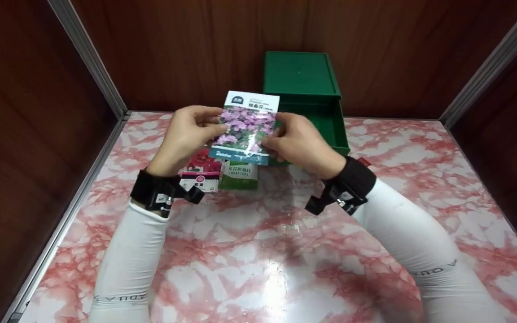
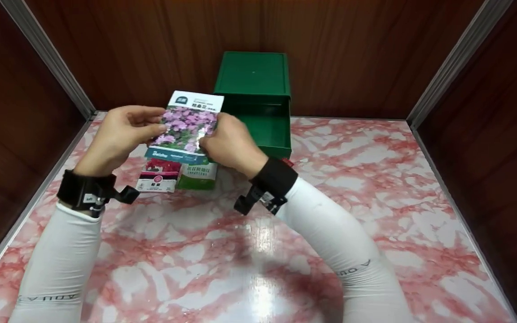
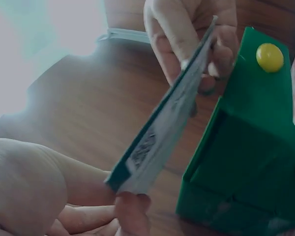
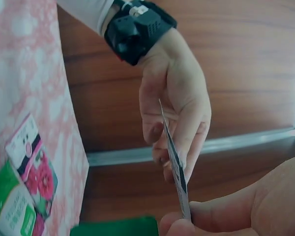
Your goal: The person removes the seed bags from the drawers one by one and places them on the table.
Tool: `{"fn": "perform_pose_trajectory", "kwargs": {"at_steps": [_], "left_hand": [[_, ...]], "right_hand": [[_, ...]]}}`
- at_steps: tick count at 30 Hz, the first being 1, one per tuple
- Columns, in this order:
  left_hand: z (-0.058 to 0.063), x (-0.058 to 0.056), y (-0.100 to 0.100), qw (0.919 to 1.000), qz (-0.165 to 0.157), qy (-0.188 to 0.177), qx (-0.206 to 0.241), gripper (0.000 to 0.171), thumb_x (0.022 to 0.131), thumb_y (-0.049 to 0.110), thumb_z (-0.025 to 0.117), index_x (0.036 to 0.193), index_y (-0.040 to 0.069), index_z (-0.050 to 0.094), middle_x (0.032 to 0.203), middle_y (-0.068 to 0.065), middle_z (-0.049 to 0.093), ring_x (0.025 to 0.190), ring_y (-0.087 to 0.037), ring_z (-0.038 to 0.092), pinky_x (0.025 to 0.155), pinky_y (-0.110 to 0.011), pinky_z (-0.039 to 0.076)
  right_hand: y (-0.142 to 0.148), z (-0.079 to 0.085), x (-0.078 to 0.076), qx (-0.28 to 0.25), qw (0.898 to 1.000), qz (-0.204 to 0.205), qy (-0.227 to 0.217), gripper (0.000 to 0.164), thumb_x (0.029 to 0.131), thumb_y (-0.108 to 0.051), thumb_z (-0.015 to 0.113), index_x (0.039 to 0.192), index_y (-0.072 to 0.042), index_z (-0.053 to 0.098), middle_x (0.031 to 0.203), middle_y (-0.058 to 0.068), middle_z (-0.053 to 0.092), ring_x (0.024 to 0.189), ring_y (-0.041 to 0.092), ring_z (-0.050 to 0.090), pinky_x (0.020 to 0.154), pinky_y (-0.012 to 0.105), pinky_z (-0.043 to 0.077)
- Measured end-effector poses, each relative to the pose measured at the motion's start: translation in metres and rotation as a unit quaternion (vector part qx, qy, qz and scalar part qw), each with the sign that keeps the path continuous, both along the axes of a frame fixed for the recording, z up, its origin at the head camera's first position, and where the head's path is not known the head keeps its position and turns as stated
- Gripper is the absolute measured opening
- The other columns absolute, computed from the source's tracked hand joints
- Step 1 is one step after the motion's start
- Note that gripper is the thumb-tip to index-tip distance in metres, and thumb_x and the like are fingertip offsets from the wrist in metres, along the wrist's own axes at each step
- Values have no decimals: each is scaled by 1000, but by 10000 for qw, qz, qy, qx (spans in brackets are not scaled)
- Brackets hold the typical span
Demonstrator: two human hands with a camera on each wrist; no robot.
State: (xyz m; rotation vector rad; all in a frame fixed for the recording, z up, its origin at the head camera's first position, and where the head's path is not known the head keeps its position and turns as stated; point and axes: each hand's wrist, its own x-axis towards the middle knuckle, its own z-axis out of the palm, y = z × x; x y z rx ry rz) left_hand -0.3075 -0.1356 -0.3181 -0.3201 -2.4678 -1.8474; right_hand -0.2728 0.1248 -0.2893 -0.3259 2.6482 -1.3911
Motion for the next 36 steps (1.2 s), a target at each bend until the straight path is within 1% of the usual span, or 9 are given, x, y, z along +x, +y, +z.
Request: {"fn": "perform_pose_trajectory", "kwargs": {"at_steps": [4, 9, 15, 21, 24, 27, 31, 34, 36], "left_hand": [[-7, 4, -19, 9997, 76, 240, 56, 41, 100, 4, 81, 140, -4, 73, 123, -18, 74, 101, -21, 69, 79, -28, 62], [-19, 8, -42, 9986, 241, 433, 186, 40, 99, 3, 82, 137, -4, 75, 116, -17, 74, 92, -17, 69, 72, -23, 59], [-34, 8, -60, 9972, 389, 542, 342, 40, 99, 1, 82, 137, -5, 75, 113, -16, 73, 90, -15, 68, 70, -22, 57], [-56, 4, -75, 9968, 535, 520, 272, 39, 99, 1, 82, 137, -7, 74, 114, -17, 73, 96, -14, 68, 78, -20, 58], [-70, 2, -82, 9971, 577, 443, 216, 39, 99, 0, 81, 136, -9, 73, 110, -16, 73, 91, -11, 68, 75, -20, 58], [-84, -1, -88, 9977, 571, 336, 155, 38, 100, -2, 79, 136, -10, 73, 109, -17, 73, 84, -9, 69, 73, -20, 58], [-102, -6, -93, 9976, 631, 261, -102, 34, 103, 0, 75, 136, -11, 73, 111, -22, 75, 81, -6, 69, 72, -20, 59], [-114, -8, -97, 9965, 745, 198, -309, 33, 104, 2, 75, 134, -11, 73, 114, -25, 76, 83, -4, 69, 73, -21, 60], [-122, -9, -100, 9962, 807, 96, -318, 33, 104, 3, 75, 134, -11, 73, 115, -26, 76, 84, -6, 69, 73, -23, 60]], "right_hand": [[-21, -3, 2, 7, 9999, 91, 67, 68, 109, -14, 73, 169, -4, 43, 105, 12, 71, 81, 21, 67, 65, 31, 55], [-46, -13, 4, -30, 9989, 373, 264, 65, 107, -6, 68, 166, 1, 41, 107, 13, 71, 85, 22, 69, 72, 32, 56], [-67, -30, 3, 112, 9973, 547, 468, 70, 105, -3, 69, 167, 3, 37, 124, 17, 71, 108, 26, 67, 97, 37, 55], [-86, -57, -4, 226, 9973, 526, 452, 72, 107, -6, 69, 168, 3, 34, 151, 24, 62, 140, 32, 60, 121, 43, 47], [-96, -76, -10, 268, 9976, 488, 401, 72, 106, -6, 69, 168, 3, 34, 155, 26, 60, 146, 34, 56, 123, 44, 44], [-104, -95, -15, 207, 9985, 400, 303, 69, 104, -2, 68, 166, 2, 38, 152, 24, 63, 141, 31, 60, 117, 39, 48], [-108, -117, -22, 26, 9996, 257, 115, 72, 102, 2, 67, 167, 4, 38, 124, 20, 72, 108, 25, 66, 93, 35, 49], [-111, -128, -26, -84, 9997, 189, -92, 74, 104, -2, 71, 168, 7, 35, 102, 12, 69, 87, 20, 62, 83, 32, 48], [-114, -135, -29, -164, 9996, 131, -182, 74, 104, -3, 72, 167, 10, 36, 96, 6, 66, 82, 16, 60, 80, 31, 48]]}}
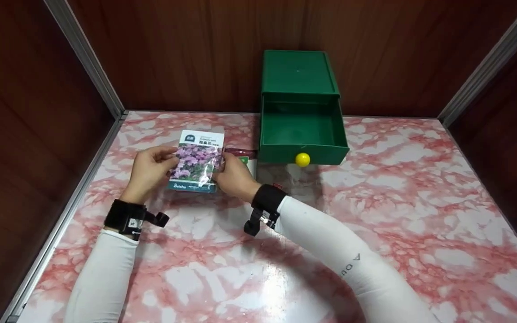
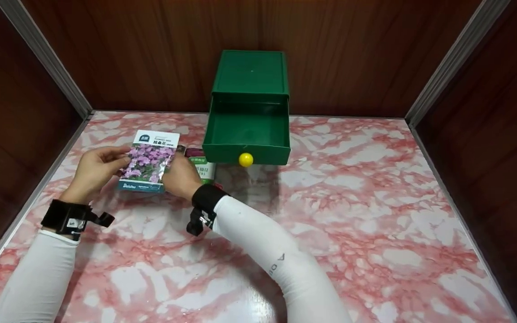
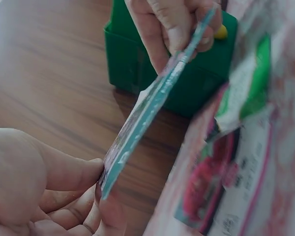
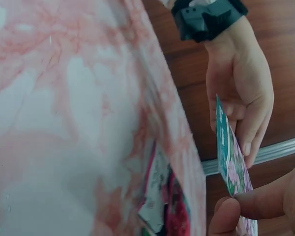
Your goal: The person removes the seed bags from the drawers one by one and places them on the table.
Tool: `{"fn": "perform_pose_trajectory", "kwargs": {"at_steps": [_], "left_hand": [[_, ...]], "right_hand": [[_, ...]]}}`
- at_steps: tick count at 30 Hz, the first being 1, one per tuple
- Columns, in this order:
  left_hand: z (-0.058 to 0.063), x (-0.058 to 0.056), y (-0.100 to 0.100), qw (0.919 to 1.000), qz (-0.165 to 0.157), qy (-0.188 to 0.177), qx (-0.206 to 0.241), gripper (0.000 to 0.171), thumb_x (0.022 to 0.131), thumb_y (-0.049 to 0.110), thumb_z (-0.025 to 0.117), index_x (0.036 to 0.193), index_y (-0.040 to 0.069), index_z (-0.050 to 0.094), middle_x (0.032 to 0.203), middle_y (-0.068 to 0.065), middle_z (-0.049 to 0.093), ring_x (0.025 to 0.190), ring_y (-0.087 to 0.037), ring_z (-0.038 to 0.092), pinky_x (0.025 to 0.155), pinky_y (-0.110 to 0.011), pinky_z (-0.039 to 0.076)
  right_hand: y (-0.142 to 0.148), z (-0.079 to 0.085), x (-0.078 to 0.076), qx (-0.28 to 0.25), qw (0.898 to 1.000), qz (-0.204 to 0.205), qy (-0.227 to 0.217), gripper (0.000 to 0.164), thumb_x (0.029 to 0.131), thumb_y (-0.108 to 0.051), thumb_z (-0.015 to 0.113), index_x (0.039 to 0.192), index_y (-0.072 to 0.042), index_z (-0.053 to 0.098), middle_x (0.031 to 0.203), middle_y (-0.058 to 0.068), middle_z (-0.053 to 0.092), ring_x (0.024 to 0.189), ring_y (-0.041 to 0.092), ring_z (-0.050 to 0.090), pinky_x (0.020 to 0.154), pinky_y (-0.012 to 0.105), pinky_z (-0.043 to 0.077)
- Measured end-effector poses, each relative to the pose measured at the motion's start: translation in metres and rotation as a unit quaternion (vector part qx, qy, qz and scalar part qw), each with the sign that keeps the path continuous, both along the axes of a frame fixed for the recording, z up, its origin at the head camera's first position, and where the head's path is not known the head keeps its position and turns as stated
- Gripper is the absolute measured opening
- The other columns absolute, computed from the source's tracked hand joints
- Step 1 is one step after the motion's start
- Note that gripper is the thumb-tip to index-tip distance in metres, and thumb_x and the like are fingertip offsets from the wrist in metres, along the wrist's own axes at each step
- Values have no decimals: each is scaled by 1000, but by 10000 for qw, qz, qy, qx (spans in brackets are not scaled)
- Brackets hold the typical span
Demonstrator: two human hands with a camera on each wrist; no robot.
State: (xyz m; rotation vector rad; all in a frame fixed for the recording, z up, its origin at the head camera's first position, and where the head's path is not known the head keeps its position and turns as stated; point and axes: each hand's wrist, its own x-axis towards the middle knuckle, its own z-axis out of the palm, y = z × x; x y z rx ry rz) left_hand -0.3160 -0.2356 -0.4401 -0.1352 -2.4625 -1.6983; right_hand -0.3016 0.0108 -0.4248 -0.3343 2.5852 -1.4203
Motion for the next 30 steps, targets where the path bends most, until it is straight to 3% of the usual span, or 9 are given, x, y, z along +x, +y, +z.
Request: {"fn": "perform_pose_trajectory", "kwargs": {"at_steps": [5, 9, 13, 18, 21, 23, 26, 30], "left_hand": [[-16, 0, -6, 9995, 170, -258, -102, 33, 105, 2, 74, 135, -11, 72, 117, -26, 74, 86, -9, 67, 72, -21, 57], [-25, -2, -10, 9988, 326, -339, -145, 31, 105, -2, 71, 135, -12, 72, 119, -29, 75, 91, -8, 67, 76, -16, 56], [-30, -4, -14, 9982, 424, -410, -70, 31, 105, -4, 69, 134, -13, 72, 123, -31, 74, 96, -8, 68, 81, -15, 56], [-32, -2, -20, 9975, 492, -513, -55, 32, 105, -3, 69, 136, -13, 72, 125, -31, 73, 95, -6, 67, 81, -15, 56], [-33, -3, -24, 9969, 570, -540, -19, 32, 105, -4, 70, 135, -13, 72, 123, -31, 73, 94, -6, 66, 80, -15, 56], [-33, -5, -26, 9965, 631, -552, -29, 32, 105, -4, 70, 135, -12, 72, 123, -30, 73, 94, -6, 65, 80, -15, 56], [-34, -7, -33, 9959, 683, -585, -48, 33, 105, -2, 70, 136, -12, 72, 123, -29, 73, 94, -7, 65, 80, -15, 55], [-35, -9, -44, 9947, 796, -628, -176, 34, 106, 1, 70, 138, -11, 72, 122, -27, 72, 93, -8, 64, 78, -15, 53]], "right_hand": [[-8, -15, -4, -134, 9999, -13, 36, 63, 101, 2, 70, 159, 12, 48, 94, 1, 64, 83, 13, 59, 79, 27, 48], [-14, -23, -3, -221, 9997, 87, -17, 44, 99, 5, 71, 142, 7, 63, 92, 1, 59, 83, 14, 56, 76, 26, 45], [-20, -28, -4, -290, 9995, 113, -70, 33, 99, 7, 70, 131, 5, 67, 89, -1, 56, 81, 14, 54, 71, 25, 45], [-27, -29, -5, -281, 9995, 135, -60, 40, 99, 5, 71, 138, 7, 66, 90, 0, 58, 81, 13, 55, 75, 24, 45], [-31, -27, -3, -675, 9965, 85, -485, 42, 102, 3, 71, 144, 7, 63, 93, 3, 62, 77, 19, 63, 70, 28, 50], [-34, -26, -1, -1086, 9906, 44, -837, 42, 104, 4, 71, 145, 7, 62, 99, 7, 66, 75, 30, 70, 62, 31, 53], [-38, -26, 1, -1593, 9796, 32, -1227, 49, 104, 7, 67, 153, 5, 59, 115, 12, 71, 88, 37, 77, 59, 35, 58], [-46, -29, 3, -1662, 9787, 206, -1187, 60, 100, 10, 65, 159, 5, 54, 134, 16, 71, 109, 25, 74, 74, 30, 60]]}}
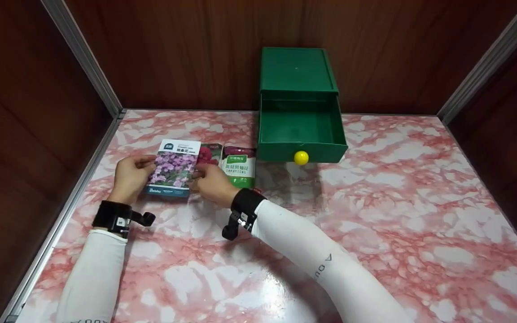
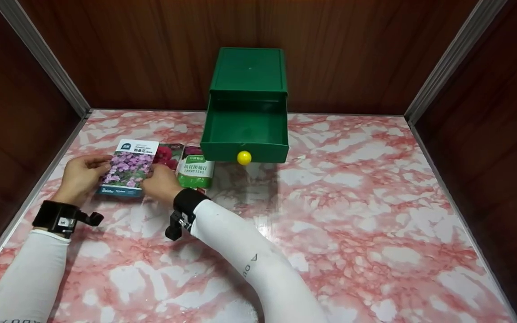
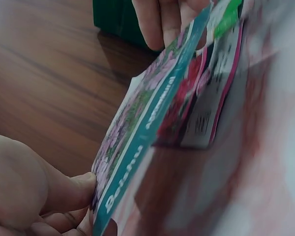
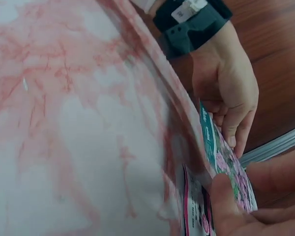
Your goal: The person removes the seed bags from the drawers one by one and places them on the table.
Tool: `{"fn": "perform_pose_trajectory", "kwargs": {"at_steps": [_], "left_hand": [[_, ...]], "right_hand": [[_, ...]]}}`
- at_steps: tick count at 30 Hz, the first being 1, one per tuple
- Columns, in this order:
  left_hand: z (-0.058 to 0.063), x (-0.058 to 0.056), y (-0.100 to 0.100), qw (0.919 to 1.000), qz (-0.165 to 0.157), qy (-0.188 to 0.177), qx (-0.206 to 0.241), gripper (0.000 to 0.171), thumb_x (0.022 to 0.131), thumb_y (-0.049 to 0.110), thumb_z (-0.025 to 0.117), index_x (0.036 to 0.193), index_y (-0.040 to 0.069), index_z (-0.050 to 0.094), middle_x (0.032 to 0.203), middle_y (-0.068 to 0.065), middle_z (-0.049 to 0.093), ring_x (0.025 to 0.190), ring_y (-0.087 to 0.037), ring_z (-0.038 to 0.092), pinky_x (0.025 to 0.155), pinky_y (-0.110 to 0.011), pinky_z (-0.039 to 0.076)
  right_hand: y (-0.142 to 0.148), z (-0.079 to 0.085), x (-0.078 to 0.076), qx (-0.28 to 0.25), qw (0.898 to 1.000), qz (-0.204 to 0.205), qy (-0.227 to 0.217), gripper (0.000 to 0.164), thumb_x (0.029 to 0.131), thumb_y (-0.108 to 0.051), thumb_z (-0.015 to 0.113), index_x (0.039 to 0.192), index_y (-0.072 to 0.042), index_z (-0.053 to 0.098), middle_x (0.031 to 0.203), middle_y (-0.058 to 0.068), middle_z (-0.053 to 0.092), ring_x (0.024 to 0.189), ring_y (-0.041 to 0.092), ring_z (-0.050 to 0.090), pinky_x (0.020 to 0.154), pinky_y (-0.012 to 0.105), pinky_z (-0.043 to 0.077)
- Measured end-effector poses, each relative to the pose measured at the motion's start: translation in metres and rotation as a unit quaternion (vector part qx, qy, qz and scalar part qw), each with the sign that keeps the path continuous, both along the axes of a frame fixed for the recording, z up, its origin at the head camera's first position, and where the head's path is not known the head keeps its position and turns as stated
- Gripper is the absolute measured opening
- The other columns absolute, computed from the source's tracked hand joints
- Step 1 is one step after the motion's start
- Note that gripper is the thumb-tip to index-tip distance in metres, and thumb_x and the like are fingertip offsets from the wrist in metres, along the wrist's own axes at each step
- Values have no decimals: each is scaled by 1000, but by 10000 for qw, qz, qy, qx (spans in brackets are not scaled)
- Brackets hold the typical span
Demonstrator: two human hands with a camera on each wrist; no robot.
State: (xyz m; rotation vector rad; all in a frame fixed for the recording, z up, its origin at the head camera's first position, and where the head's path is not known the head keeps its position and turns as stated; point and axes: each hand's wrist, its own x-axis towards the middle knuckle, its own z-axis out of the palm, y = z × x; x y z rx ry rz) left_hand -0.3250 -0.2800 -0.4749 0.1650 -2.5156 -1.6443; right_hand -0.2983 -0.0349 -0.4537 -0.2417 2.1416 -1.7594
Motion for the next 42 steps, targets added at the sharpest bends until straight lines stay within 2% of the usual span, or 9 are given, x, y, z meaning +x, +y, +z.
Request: {"fn": "perform_pose_trajectory", "kwargs": {"at_steps": [4, 8, 14, 23, 27, 33, 37, 42], "left_hand": [[-2, -2, -12, 9998, 174, -65, -39, 34, 107, 1, 69, 139, -10, 71, 122, -26, 71, 92, -8, 63, 78, -15, 53], [-5, -4, -21, 9990, 422, -159, 66, 35, 107, -2, 67, 141, -10, 70, 121, -21, 71, 94, -7, 62, 79, -15, 52], [-9, -11, -31, 9976, 637, -226, 127, 37, 104, -4, 65, 141, -9, 71, 111, -11, 71, 90, -6, 61, 78, -16, 52], [-12, -22, -36, 9967, 722, -362, -102, 39, 104, -3, 63, 142, -8, 70, 129, -25, 71, 98, -9, 63, 86, -19, 51], [-12, -24, -35, 9961, 735, -305, -376, 38, 101, -4, 62, 138, -9, 73, 129, -28, 72, 107, -17, 63, 88, -20, 48], [-12, -21, -37, 9910, 755, -201, -1087, 35, 101, 0, 63, 133, -9, 76, 124, -28, 75, 114, -29, 64, 89, -23, 44], [-14, -19, -38, 9865, 633, -161, -1498, 34, 103, 3, 62, 132, -8, 76, 121, -27, 75, 112, -33, 66, 94, -35, 47], [-15, -18, -37, 9817, 366, -28, -1870, 33, 104, 5, 61, 131, -6, 77, 124, -28, 76, 118, -40, 68, 102, -51, 49]], "right_hand": [[-9, -3, 3, -262, 9996, 131, -32, 66, 95, 12, 66, 160, 7, 52, 146, 20, 68, 116, 25, 72, 91, 31, 62], [-16, -6, 8, -544, 9977, 261, -300, 72, 95, 11, 66, 164, 9, 45, 155, 23, 62, 118, 28, 73, 100, 39, 63], [-17, -10, 10, -564, 9969, 355, -429, 72, 98, 10, 66, 166, 5, 43, 153, 27, 60, 121, 38, 73, 101, 44, 63], [-12, -11, 9, -273, 9978, 411, -439, 75, 98, 5, 71, 165, 12, 38, 153, 28, 59, 120, 41, 73, 101, 42, 62], [-10, -11, 10, -411, 9971, 438, -476, 75, 98, 6, 70, 165, 14, 37, 153, 31, 59, 123, 42, 72, 100, 43, 63], [-9, -13, 10, -484, 9963, 478, -527, 74, 98, 7, 73, 163, 15, 39, 151, 31, 59, 120, 37, 74, 100, 41, 63], [-6, -13, 9, -352, 9970, 493, -475, 73, 97, 6, 75, 161, 15, 42, 149, 30, 62, 117, 34, 75, 99, 41, 63], [0, -13, 8, -109, 9980, 548, -285, 71, 97, 1, 77, 159, 15, 46, 146, 29, 65, 114, 32, 76, 98, 40, 64]]}}
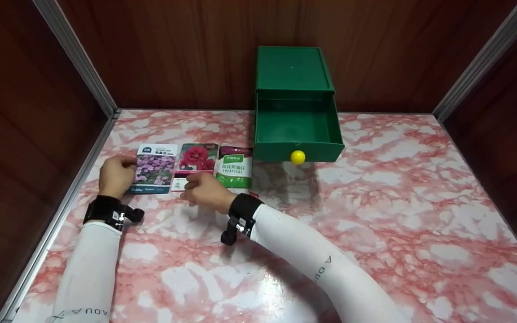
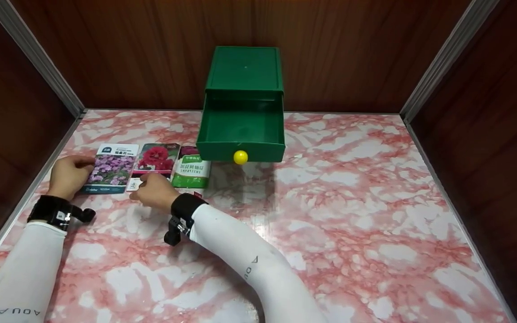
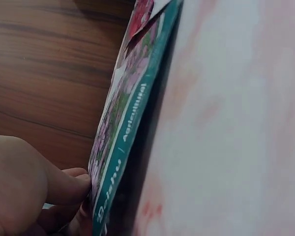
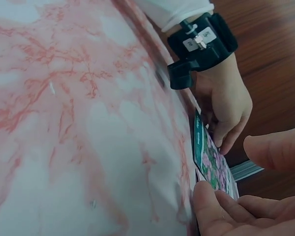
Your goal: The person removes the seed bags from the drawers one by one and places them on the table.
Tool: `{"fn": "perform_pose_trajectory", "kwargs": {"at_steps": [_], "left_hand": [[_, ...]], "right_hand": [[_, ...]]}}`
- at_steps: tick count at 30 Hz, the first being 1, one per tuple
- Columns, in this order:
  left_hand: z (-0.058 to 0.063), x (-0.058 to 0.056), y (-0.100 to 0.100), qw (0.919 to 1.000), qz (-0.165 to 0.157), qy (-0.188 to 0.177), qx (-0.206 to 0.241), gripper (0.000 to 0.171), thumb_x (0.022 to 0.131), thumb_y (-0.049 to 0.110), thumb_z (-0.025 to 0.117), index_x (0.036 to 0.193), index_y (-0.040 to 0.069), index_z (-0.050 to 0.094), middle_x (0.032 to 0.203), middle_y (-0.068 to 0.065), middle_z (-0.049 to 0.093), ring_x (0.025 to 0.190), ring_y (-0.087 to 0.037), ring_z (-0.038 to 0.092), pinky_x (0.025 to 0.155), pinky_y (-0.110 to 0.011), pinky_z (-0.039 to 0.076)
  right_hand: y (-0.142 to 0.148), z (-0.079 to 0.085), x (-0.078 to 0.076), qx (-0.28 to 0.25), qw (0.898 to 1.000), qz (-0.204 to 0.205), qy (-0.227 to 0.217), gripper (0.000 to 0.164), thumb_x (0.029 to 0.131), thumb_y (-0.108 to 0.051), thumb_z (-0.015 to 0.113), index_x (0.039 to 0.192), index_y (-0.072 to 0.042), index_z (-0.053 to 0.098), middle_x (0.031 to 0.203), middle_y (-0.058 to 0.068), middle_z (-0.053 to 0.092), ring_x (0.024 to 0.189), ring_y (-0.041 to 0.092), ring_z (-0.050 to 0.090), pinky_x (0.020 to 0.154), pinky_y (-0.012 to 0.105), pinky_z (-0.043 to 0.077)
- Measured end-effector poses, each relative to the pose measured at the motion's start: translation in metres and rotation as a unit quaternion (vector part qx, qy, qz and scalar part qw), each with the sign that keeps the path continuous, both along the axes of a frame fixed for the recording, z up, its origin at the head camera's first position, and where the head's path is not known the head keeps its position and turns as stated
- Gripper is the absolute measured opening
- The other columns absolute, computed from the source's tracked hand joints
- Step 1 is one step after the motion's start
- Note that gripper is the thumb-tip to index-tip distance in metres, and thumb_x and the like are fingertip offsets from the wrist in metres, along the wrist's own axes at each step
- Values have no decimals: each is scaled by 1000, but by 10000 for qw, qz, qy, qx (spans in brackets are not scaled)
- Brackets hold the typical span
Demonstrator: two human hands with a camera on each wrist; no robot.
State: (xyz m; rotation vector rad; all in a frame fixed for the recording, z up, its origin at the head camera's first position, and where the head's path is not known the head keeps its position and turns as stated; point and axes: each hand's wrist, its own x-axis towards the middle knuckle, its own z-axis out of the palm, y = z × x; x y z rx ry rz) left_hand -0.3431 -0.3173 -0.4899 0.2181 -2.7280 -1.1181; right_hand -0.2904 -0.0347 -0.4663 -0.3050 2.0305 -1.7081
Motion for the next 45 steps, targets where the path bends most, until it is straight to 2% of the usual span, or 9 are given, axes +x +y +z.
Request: {"fn": "perform_pose_trajectory", "kwargs": {"at_steps": [12, 16, 20, 24, 28, 36, 38, 42, 45], "left_hand": [[5, -1, 0, 9995, -196, -97, -218, 33, 106, 9, 63, 133, -6, 75, 130, -28, 74, 124, -45, 66, 106, -57, 48], [9, -3, 5, 9998, -133, -34, -106, 34, 108, 13, 63, 134, -5, 75, 131, -27, 74, 125, -43, 66, 107, -55, 48], [14, -6, 12, 9996, -142, 157, 172, 35, 108, 13, 64, 134, -7, 74, 128, -28, 74, 118, -39, 67, 102, -48, 49], [23, -7, 26, 9975, -269, 329, 563, 35, 110, 16, 65, 134, -8, 75, 126, -27, 73, 111, -30, 65, 94, -35, 48], [37, -6, 49, 9929, -507, 551, 929, 36, 111, 20, 68, 134, -7, 75, 125, -24, 74, 104, -21, 62, 90, -28, 47], [68, -9, 104, 9744, -1081, 883, 1763, 37, 109, 22, 72, 136, -4, 75, 122, -23, 76, 99, -14, 67, 85, -23, 54], [76, -9, 119, 9659, -1208, 759, 2159, 39, 110, 23, 71, 138, -5, 73, 122, -24, 76, 101, -17, 70, 84, -24, 57], [89, -8, 151, 9388, -1484, 417, 3082, 42, 113, 22, 68, 142, -8, 67, 128, -28, 72, 107, -22, 73, 87, -30, 63], [99, -7, 172, 9319, -1611, 306, 3235, 42, 114, 23, 68, 143, -6, 65, 128, -24, 72, 106, -23, 74, 82, -32, 65]], "right_hand": [[18, 5, 4, 88, 9990, 143, 425, 61, 98, -3, 78, 153, 13, 57, 130, 20, 74, 100, 20, 75, 91, 38, 64], [32, 8, 4, 257, 9969, 191, 716, 53, 101, -2, 75, 151, 9, 61, 121, 12, 75, 101, 28, 76, 87, 47, 66], [53, 11, 5, 763, 9866, 431, 1373, 46, 106, -4, 70, 150, 6, 63, 117, 8, 73, 101, 31, 75, 78, 42, 66], [76, 13, 8, 1165, 9680, 617, 2136, 40, 108, -7, 69, 146, 6, 65, 121, 12, 74, 106, 22, 71, 86, 30, 60], [102, 16, 16, 1142, 9646, 556, 2311, 40, 108, -10, 72, 145, 5, 66, 121, 13, 75, 110, 23, 71, 93, 33, 60], [151, 18, 35, 1141, 9604, 62, 2540, 32, 107, -11, 74, 137, 0, 71, 116, 10, 78, 100, 22, 72, 89, 37, 62], [162, 19, 41, 1156, 9592, -60, 2580, 31, 108, -14, 74, 136, 0, 71, 115, 10, 78, 98, 25, 72, 87, 38, 62], [181, 24, 50, 1277, 9495, -452, 2829, 33, 109, -24, 76, 133, -1, 73, 114, 8, 77, 94, 27, 69, 84, 37, 60], [193, 27, 54, 1411, 9351, -802, 3151, 33, 108, -27, 77, 129, -1, 74, 111, 7, 77, 91, 24, 70, 82, 36, 59]]}}
